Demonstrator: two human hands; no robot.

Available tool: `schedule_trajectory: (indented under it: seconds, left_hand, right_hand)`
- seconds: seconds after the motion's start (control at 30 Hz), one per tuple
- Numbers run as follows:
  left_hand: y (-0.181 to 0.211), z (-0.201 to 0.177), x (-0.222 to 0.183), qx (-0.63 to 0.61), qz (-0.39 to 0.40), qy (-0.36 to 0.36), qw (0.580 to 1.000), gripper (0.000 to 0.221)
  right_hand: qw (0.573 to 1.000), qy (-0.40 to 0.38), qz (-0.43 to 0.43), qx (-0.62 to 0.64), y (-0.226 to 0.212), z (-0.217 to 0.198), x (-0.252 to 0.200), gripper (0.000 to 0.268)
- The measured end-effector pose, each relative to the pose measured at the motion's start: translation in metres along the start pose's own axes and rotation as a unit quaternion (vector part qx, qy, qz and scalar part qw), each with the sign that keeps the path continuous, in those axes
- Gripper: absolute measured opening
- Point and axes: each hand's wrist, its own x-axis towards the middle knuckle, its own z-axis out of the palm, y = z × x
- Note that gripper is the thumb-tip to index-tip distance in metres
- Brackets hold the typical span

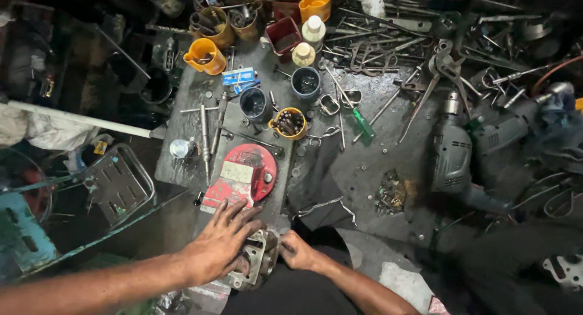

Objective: The person secures a metal engine component in a bench vise and uses a power drill to work on it. They handle a small gear-like part and a drill bit before attaching the bit to the drill and operating it on the secured component.

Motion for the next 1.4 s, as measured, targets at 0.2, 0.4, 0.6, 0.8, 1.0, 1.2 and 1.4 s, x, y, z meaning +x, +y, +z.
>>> schedule_trajectory:
  seconds: [0.2,0.4,0.6,0.8,1.0,1.2,1.4]
  left_hand:
    - [0.005,-0.002,0.004,0.006,-0.033,-0.037,0.999,0.09]
    - [0.005,-0.004,0.004,0.007,-0.033,-0.029,0.999,0.094]
    - [0.005,-0.003,0.005,0.014,-0.044,-0.061,0.997,0.09]
    - [0.0,-0.001,0.003,-0.013,-0.018,-0.016,1.0,0.094]
    - [-0.019,0.013,0.0,-0.083,0.057,0.032,0.994,0.09]
    - [-0.034,0.041,0.0,-0.1,0.088,0.131,0.982,0.077]
    - [-0.027,0.043,-0.009,-0.166,0.077,0.167,0.969,0.059]
  right_hand:
    - [0.996,0.035,-0.074,0.047,-0.01,0.001,0.005,0.016]
    - [0.998,0.024,-0.046,0.035,-0.013,0.005,0.007,0.016]
    - [0.993,0.029,-0.056,0.1,-0.005,0.01,0.009,0.025]
    - [0.997,0.061,-0.051,-0.005,0.005,0.013,-0.001,0.014]
    - [1.0,-0.017,-0.016,-0.007,-0.011,-0.018,-0.004,0.019]
    - [0.991,-0.017,0.01,-0.132,-0.038,-0.029,0.003,0.026]
    - [0.985,-0.067,0.054,-0.152,-0.064,-0.039,0.011,0.029]
